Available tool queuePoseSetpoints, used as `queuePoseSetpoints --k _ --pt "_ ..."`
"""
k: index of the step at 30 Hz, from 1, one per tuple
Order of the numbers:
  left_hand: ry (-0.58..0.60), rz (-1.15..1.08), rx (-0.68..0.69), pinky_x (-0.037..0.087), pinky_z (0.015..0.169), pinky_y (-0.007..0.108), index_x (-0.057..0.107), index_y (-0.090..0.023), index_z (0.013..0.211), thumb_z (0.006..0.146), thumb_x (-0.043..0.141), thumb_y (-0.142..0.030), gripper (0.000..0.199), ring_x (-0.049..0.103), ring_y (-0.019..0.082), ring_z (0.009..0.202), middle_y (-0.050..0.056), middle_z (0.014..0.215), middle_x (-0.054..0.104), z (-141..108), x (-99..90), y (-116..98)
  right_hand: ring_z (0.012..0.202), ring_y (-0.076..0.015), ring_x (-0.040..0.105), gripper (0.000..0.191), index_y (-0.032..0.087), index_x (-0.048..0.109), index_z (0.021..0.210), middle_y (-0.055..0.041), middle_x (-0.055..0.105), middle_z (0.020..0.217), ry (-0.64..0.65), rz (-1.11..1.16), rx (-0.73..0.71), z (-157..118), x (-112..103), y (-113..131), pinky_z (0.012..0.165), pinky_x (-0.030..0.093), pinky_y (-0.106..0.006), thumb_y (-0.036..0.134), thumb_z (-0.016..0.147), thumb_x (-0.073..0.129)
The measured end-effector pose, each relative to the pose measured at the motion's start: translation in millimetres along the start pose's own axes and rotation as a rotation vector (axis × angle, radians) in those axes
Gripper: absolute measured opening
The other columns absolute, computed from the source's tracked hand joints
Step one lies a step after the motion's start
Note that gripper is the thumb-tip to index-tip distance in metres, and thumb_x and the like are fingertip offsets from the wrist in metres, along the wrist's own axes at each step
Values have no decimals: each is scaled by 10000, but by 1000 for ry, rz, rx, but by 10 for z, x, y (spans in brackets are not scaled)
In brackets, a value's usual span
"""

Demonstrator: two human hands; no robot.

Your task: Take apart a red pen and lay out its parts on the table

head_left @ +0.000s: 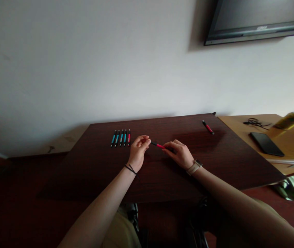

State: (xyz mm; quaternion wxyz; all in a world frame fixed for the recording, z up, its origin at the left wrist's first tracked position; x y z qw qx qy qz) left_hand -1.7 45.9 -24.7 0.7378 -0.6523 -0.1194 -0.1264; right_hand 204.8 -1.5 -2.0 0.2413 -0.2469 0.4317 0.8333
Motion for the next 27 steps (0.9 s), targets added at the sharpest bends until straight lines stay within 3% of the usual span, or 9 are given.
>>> queuePoseSetpoints --k 8,16,21,27 --pt "-48 28 4 456 693 219 704 -193 966 749 874 -361 324 581 94 777 9 953 669 -2 11 94 844 -226 671 173 265 773 1084 -66 712 917 -21 12 1 -5 5 -39 779 540 -336 387 996 687" --pt "-23 -23 -55 449 676 199 702 -187 946 730 900 -356 338 577 77 751 -3 919 656 12 17 167 831 -227 681 163 254 765 1067 -66 738 914 -36 2 8 -5 -5 -33 761 536 -333 379 993 691" --pt "-13 111 -55 449 659 220 713 -187 975 778 857 -427 342 622 109 766 19 923 685 13 -7 153 817 -219 731 169 248 724 1076 -53 788 960 -12 66 48 -2 7 -29 744 533 -316 387 1013 651" --pt "177 294 -122 440 608 244 739 -178 1008 833 806 -495 369 626 140 708 38 833 695 -85 11 99 861 -224 752 178 259 723 1097 -47 800 1002 45 99 25 3 57 -30 785 553 -315 397 1005 659"
Point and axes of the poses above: each hand's wrist, its own z-axis towards the middle knuckle, its own x-axis out of the palm, y = z × x, the point moved 6 cm from there along z, towards the middle knuckle
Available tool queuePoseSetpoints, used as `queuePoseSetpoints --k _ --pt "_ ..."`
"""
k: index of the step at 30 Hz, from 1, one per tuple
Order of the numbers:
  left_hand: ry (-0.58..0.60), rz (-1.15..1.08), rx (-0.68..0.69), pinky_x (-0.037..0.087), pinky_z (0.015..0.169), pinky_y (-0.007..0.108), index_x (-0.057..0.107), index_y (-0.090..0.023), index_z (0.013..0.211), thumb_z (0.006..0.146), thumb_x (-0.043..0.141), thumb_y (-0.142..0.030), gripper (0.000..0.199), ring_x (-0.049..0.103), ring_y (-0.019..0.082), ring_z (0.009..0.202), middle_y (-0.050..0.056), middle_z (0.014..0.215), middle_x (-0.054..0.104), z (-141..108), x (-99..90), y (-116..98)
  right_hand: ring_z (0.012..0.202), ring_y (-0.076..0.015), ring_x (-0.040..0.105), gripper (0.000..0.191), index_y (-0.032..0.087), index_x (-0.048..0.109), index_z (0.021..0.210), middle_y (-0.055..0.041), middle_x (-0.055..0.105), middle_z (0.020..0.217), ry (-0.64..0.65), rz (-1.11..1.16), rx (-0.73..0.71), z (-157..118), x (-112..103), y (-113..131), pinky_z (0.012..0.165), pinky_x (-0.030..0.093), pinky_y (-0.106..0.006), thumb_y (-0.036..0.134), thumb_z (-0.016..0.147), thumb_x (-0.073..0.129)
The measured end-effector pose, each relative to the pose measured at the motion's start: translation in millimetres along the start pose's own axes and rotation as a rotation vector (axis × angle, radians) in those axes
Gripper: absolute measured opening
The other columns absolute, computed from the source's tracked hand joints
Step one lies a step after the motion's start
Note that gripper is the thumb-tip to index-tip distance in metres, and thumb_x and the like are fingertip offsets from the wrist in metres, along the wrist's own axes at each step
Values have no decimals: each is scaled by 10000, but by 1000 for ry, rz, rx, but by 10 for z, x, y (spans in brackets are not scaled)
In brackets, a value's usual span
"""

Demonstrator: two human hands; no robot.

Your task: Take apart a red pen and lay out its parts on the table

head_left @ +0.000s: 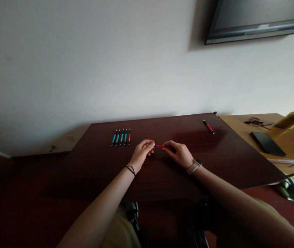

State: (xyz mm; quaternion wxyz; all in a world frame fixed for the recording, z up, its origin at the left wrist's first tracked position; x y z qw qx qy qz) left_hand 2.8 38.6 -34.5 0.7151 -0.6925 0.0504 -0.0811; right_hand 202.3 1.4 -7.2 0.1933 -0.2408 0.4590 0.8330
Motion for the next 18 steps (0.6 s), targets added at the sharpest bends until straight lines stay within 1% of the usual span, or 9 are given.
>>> queuePoseSetpoints --k 2,4,7,10,14,18 --pt "29 3 2 440 604 246 730 -180 1050 837 807 -477 373 622 137 693 38 840 699 -48 -28 -31 862 -226 752 188 259 727 1099 -51 801 1004 11 -2 -6 2 11 -6 795 560 -319 406 1004 657" --pt "52 25 8 451 615 248 710 -181 1101 847 803 -450 381 635 140 711 49 893 714 -93 -69 -62 860 -226 751 193 258 728 1100 -53 800 1001 9 -6 -6 3 13 -12 800 563 -319 409 1005 655" --pt "82 98 18 482 646 256 670 -186 1202 883 769 -440 419 673 158 769 68 978 724 -149 -138 -93 853 -222 749 191 255 726 1099 -53 799 997 2 -12 -4 3 13 -14 789 555 -315 406 1008 654" --pt "95 131 33 523 713 280 614 -190 1328 934 709 -486 502 716 190 866 96 1075 725 -190 -194 -102 835 -216 741 188 253 724 1100 -52 798 991 5 -18 -7 4 21 -7 759 543 -310 402 1008 654" --pt "144 146 49 556 813 323 535 -217 1476 995 608 -567 599 736 231 1005 133 1225 703 -215 -173 -77 801 -203 729 188 259 725 1098 -43 796 969 33 -21 -23 3 42 19 728 532 -294 404 1016 639" --pt "163 68 31 566 827 325 510 -226 1502 1005 571 -609 630 735 229 1020 153 1316 673 -180 -84 -31 781 -193 723 188 264 721 1114 -41 798 982 73 -26 -42 -3 55 48 715 523 -285 400 1025 627"
Point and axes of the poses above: each hand's wrist, its own z-axis towards the middle knuckle, its own x-axis out of the palm, y = z × x, the point moved 6 cm from there along z, towards the middle knuckle
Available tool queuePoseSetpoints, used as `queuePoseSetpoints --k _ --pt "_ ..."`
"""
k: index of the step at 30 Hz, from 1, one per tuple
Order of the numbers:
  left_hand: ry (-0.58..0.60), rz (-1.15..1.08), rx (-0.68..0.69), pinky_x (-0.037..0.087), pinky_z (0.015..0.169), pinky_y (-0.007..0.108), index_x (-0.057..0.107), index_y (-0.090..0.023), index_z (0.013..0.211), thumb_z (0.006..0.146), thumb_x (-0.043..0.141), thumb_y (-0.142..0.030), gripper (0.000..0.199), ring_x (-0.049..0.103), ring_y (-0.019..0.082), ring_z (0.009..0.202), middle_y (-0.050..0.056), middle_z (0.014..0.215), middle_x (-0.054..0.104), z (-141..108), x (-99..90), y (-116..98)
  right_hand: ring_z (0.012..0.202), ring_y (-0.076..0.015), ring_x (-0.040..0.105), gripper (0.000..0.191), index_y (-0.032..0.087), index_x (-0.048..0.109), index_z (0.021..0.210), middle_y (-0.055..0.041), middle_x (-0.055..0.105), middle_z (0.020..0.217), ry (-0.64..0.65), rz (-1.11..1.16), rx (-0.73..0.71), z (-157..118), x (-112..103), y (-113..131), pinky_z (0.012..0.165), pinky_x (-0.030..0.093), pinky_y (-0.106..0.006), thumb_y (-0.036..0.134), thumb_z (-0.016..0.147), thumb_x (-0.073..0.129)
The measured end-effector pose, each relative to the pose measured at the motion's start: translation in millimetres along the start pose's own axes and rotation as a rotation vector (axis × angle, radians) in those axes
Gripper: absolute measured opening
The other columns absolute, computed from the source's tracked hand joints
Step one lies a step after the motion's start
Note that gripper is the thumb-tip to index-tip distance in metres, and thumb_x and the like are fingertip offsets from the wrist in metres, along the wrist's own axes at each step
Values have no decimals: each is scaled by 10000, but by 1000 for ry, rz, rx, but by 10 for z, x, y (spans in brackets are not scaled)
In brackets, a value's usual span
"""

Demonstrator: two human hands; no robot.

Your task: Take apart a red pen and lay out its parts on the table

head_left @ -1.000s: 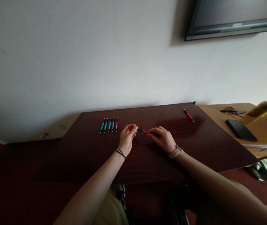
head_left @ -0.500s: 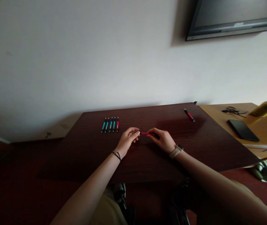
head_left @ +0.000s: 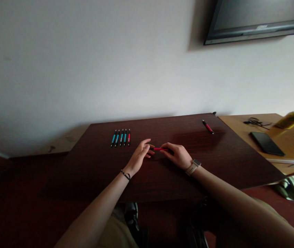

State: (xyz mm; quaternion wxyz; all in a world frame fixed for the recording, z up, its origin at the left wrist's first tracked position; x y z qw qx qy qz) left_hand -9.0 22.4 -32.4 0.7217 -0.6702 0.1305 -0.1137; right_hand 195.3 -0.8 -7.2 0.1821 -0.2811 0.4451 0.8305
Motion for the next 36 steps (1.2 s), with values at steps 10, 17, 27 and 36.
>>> queuePoseSetpoints --k 10,17,27,36 --pt "-53 -251 10 566 815 308 612 -234 1382 986 598 -611 547 729 216 1005 128 1290 690 179 186 19 788 -205 731 195 265 705 1116 -39 798 977 -32 -5 39 -15 -15 -43 702 505 -284 419 1025 629" --pt "-38 -244 29 569 815 307 646 -229 1340 994 574 -622 529 720 221 1030 121 1280 712 191 294 -6 787 -194 729 183 272 709 1115 -27 796 975 -23 22 23 -3 -29 -7 723 497 -280 412 1033 624" --pt "-47 194 150 549 704 265 687 -190 988 978 649 -476 289 679 157 746 34 906 724 156 272 -137 831 -204 740 184 254 748 1068 -34 796 961 -23 49 24 3 -23 -47 774 527 -289 404 1020 653" --pt "-152 263 236 496 675 257 660 -190 960 1013 598 -459 281 606 143 710 12 790 640 142 140 -232 889 -220 721 308 266 651 1259 -54 772 1091 -106 25 35 9 -54 -73 801 544 -325 318 960 703"
Point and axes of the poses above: each hand's wrist, its own z-axis towards the middle knuckle, its own x-axis out of the palm, y = z × x, the point moved 6 cm from there along z, towards the middle knuckle
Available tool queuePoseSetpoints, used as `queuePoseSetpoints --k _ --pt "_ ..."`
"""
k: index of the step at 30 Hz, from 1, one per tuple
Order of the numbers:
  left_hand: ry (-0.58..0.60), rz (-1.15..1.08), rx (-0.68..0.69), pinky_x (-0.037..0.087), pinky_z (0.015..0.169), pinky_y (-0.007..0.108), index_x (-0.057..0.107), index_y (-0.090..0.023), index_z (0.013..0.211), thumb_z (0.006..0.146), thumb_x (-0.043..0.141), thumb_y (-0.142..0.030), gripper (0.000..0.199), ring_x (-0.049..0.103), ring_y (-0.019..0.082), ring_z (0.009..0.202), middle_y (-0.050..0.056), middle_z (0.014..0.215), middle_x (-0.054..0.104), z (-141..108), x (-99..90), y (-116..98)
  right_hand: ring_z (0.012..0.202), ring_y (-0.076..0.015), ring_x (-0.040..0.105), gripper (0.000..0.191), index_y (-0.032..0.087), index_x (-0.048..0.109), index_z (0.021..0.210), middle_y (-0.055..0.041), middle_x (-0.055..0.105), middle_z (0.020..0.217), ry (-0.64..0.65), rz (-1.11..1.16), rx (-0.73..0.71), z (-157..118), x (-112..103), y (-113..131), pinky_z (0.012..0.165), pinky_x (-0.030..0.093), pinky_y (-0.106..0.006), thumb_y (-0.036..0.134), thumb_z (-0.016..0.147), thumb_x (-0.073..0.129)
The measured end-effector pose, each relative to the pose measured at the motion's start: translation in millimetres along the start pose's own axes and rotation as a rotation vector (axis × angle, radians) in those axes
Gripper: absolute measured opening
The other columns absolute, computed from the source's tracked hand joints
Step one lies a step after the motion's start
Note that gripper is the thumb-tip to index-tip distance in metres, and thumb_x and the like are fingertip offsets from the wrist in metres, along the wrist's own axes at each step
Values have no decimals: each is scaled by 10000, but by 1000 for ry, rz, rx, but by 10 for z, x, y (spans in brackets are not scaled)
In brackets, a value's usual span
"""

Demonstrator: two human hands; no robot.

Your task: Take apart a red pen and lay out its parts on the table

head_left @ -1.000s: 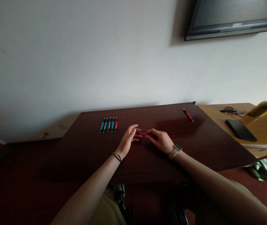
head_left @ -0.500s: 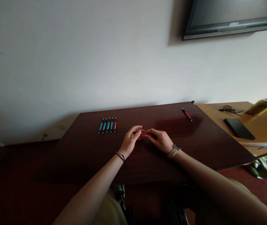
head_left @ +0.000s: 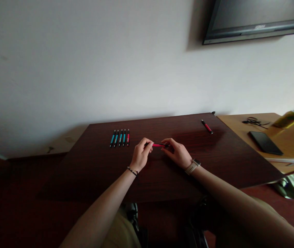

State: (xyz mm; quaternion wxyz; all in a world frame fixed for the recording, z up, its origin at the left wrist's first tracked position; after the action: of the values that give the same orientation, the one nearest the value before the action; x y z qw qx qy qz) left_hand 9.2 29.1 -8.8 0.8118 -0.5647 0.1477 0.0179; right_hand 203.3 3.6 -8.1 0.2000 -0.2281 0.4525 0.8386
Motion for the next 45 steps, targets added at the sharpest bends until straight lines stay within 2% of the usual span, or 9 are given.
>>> queuePoseSetpoints --k 5,11,16,21,27,30,33,36,45 --pt "-85 -108 -42 455 629 244 650 -179 910 991 619 -446 281 561 126 658 4 746 614 -3 -7 90 787 -194 690 214 247 660 1165 -40 766 1010 -50 15 42 7 -18 -40 753 530 -315 281 954 683" --pt "-150 -257 -119 412 578 235 673 -171 900 951 659 -455 289 535 120 624 4 708 602 29 -46 253 797 -199 700 176 247 668 1141 -40 761 968 -95 38 65 7 -43 -63 766 530 -318 299 973 667" --pt "-158 -275 -133 418 577 235 683 -173 899 938 670 -469 299 544 119 628 5 713 610 45 -64 317 776 -196 690 128 243 690 1063 -42 767 948 -105 43 89 10 -60 -88 741 515 -308 342 1001 637" --pt "-183 -243 -150 440 590 235 689 -174 922 927 683 -483 308 585 128 657 16 742 645 37 -72 321 738 -184 667 157 240 690 1018 -25 757 879 -77 75 105 13 -63 -73 707 482 -287 381 1018 623" --pt "-189 -205 -141 459 604 238 706 -172 949 924 694 -494 324 628 138 686 34 794 687 27 -77 263 632 -161 618 412 229 630 783 -6 677 703 3 66 124 8 -36 -48 650 433 -279 456 1090 475" --pt "-195 -216 -134 457 604 235 702 -170 922 927 693 -483 313 611 130 668 27 771 676 25 -81 255 633 -162 619 393 231 634 809 -4 677 706 2 62 128 10 -35 -47 651 439 -280 460 1088 477" --pt "-221 -230 -136 457 604 232 696 -172 907 927 690 -472 300 607 128 668 21 762 667 27 -93 276 717 -176 662 230 237 663 977 -18 725 830 -34 84 103 14 -48 -20 697 477 -283 435 1045 568" --pt "-245 -231 -137 459 604 231 689 -174 901 921 695 -464 290 612 128 674 19 772 667 29 -103 292 726 -186 664 190 238 656 1062 -28 729 866 -39 98 77 18 -39 3 702 501 -294 417 1008 623" --pt "-237 -204 -118 466 601 234 687 -177 899 915 705 -476 300 607 125 666 19 783 667 31 -111 264 631 -169 624 330 237 644 868 -6 704 719 17 76 113 13 -17 -23 632 455 -281 478 1060 526"
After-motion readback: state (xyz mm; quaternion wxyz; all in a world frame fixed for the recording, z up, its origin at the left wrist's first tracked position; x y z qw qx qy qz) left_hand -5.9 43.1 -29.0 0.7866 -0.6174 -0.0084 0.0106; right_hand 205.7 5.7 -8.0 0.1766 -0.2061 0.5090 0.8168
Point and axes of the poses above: each hand's wrist, its own z-axis towards the middle knuckle, its own x-axis out of the palm, y = z × x, the point moved 6 cm from there along z, towards the middle knuckle
